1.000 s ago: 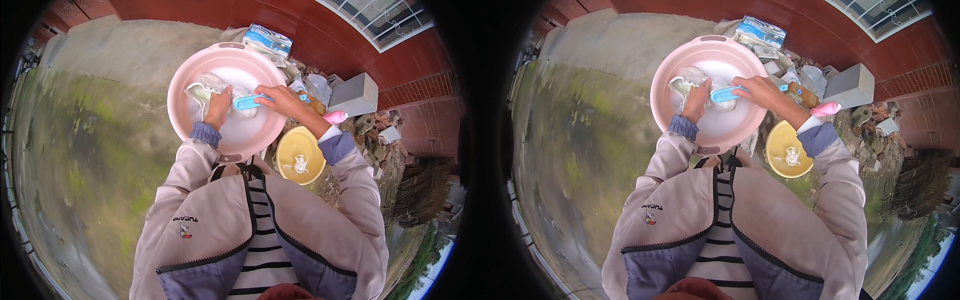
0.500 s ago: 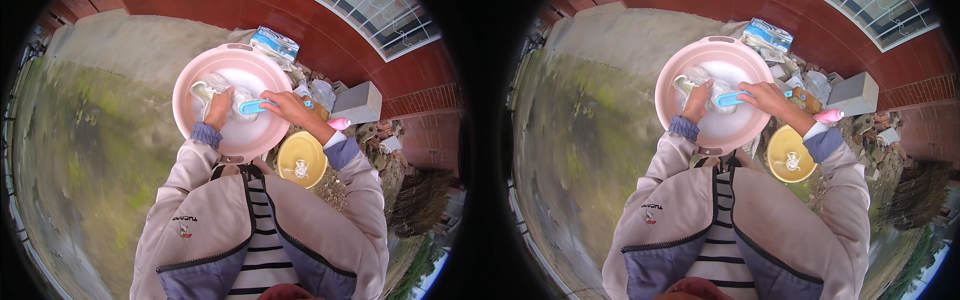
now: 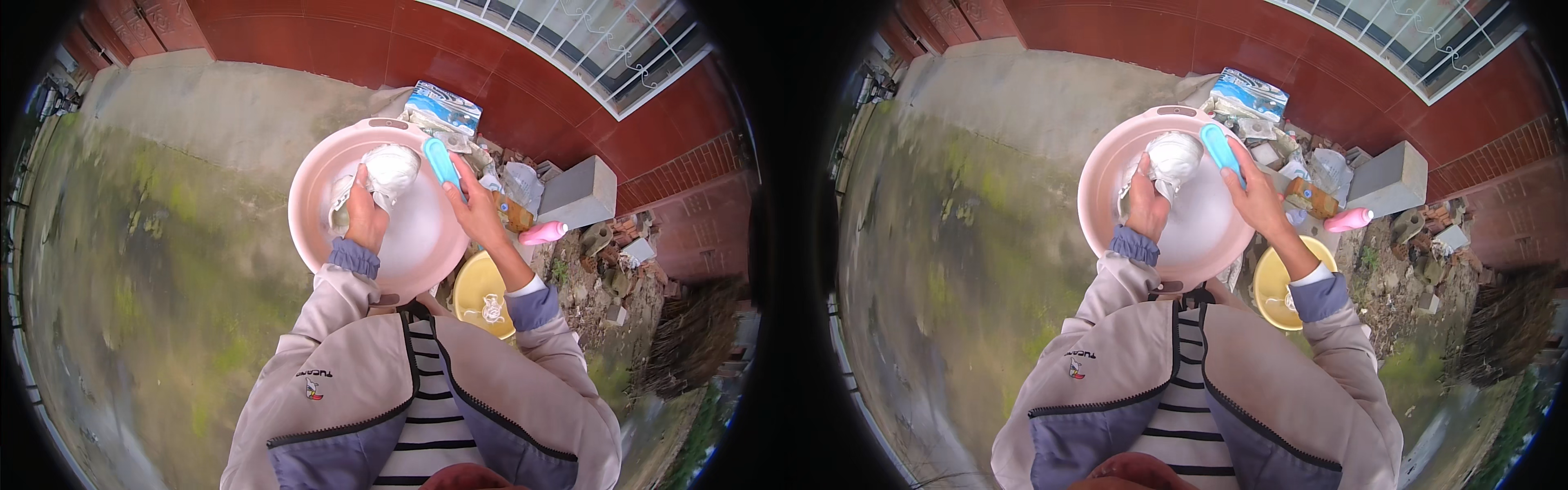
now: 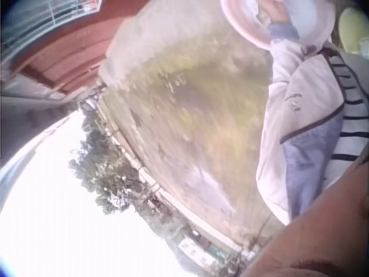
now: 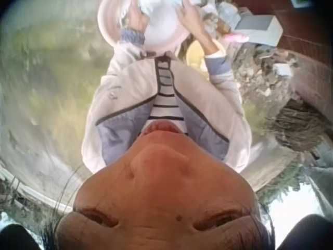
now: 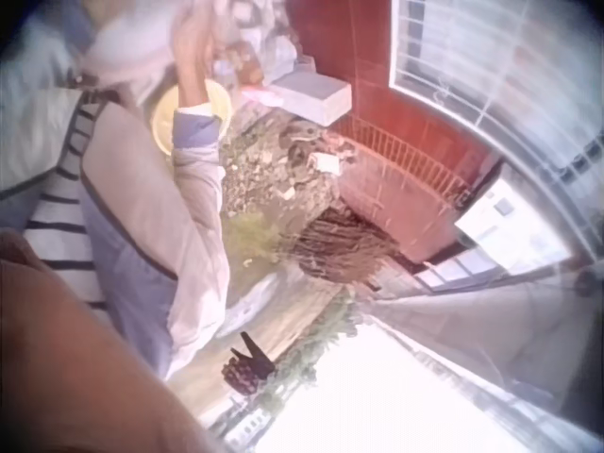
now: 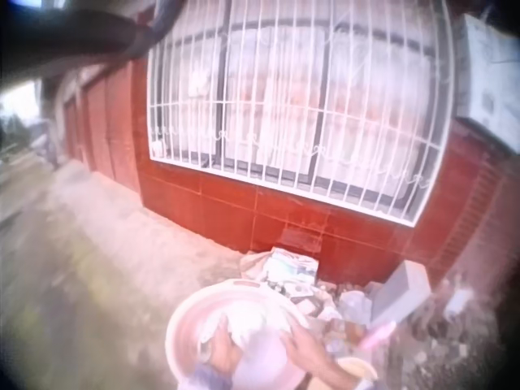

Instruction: The person scrubs a white sneaker in a pink basin using a blue brush and water. They repeatedly wet the shoe and brush its upper and sole surfaces.

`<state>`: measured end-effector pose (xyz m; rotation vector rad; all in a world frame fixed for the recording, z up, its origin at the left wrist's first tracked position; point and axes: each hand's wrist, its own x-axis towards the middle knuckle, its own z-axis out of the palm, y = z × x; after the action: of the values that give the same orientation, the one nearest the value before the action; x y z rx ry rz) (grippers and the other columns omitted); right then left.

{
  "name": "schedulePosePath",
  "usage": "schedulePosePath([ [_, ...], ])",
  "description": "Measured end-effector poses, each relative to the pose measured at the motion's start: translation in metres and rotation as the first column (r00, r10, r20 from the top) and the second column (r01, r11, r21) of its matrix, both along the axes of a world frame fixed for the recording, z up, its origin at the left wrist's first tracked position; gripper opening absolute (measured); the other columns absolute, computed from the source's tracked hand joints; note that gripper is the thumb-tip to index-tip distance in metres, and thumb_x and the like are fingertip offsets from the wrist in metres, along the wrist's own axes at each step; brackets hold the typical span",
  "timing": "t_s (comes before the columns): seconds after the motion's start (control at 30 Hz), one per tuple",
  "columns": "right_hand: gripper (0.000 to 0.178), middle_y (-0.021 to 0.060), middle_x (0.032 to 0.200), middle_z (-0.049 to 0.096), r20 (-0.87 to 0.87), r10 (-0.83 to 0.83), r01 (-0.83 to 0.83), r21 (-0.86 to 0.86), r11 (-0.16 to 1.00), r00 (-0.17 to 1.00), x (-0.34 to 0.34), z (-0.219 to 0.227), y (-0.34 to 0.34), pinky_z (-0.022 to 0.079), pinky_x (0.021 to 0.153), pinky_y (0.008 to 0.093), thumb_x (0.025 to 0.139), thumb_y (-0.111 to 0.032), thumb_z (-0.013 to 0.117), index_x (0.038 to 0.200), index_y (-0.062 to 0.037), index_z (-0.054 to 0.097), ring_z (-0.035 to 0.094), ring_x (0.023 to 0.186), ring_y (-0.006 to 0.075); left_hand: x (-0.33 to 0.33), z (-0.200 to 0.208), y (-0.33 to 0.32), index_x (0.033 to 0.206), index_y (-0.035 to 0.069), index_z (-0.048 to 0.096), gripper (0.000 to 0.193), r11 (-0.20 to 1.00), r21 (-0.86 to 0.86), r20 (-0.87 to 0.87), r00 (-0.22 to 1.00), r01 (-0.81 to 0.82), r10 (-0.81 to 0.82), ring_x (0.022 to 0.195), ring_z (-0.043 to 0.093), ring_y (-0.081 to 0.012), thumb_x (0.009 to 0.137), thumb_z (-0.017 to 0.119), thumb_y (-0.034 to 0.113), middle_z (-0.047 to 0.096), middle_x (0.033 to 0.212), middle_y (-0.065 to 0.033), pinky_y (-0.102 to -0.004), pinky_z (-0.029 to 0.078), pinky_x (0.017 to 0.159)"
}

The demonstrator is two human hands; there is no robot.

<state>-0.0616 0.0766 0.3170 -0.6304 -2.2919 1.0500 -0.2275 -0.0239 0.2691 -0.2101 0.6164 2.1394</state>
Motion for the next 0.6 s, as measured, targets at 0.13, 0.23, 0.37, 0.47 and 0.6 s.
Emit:
schedulePosePath([
  [0.13,0.047,0.0277,0.101,0.067,0.195,-0.073,0.058,0.079,0.995,0.978,-0.044,0.001,-0.032,0.049,0.081,0.0493,0.102,-0.018,0.052,0.147,-0.0107,0.043,0.065,0.092,0.0469,0.007,-0.013,0.015,0.138,-0.001,0.049,0.047,0.993,-0.058,-0.004,0.995,-0.098,0.098,0.123,0.059,-0.029,0.109,0.033,0.032,0.059,0.135,-0.0143,-0.0443,0.046,0.108],
  [0.23,0.043,0.0319,0.105,0.065,0.197,-0.132,0.127,0.039,0.991,0.971,-0.063,0.0,-0.024,0.049,0.086,0.0516,0.103,-0.021,0.049,0.144,-0.0092,0.045,0.063,0.098,0.05,0.002,-0.02,0.019,0.14,-0.001,0.047,0.047,0.991,-0.065,0.002,0.993,-0.115,0.115,0.124,0.058,-0.0294,0.11,0.03,0.031,0.058,0.137,-0.0147,-0.0458,0.045,0.109],
  [0.37,0.048,0.0285,0.113,0.066,0.17,-0.2,0.199,0.024,0.98,0.965,-0.06,-0.018,0.036,0.05,0.09,0.0496,0.103,-0.026,0.046,0.147,-0.0094,0.043,0.063,0.104,0.0472,0.012,-0.023,0.023,0.139,-0.001,0.048,0.047,0.983,-0.112,0.011,0.989,-0.143,0.145,0.119,0.061,-0.0301,0.109,0.034,0.033,0.059,0.135,-0.0151,-0.0449,0.048,0.105],
  [0.47,0.054,0.027,0.127,0.062,0.324,-0.176,0.243,-0.181,0.953,0.93,-0.05,0.0,0.024,0.048,0.097,0.0452,0.101,-0.031,0.049,0.152,-0.0147,0.038,0.061,0.115,0.043,0.011,-0.03,0.021,0.138,-0.001,0.049,0.046,0.981,-0.126,0.037,0.987,-0.149,0.155,0.118,0.062,-0.0301,0.109,0.036,0.032,0.06,0.134,-0.0152,-0.0439,0.05,0.102],
  [0.6,0.059,0.0265,0.118,0.066,0.082,-0.072,0.074,-0.033,0.997,0.994,-0.027,-0.001,0.01,0.048,0.093,0.0478,0.099,-0.027,0.055,0.154,-0.0211,0.034,0.064,0.109,0.0441,0.008,-0.029,0.021,0.138,-0.001,0.049,0.045,0.987,-0.069,0.06,0.987,-0.145,0.149,0.119,0.061,-0.0296,0.109,0.034,0.031,0.06,0.134,-0.0148,-0.0436,0.049,0.104],
])
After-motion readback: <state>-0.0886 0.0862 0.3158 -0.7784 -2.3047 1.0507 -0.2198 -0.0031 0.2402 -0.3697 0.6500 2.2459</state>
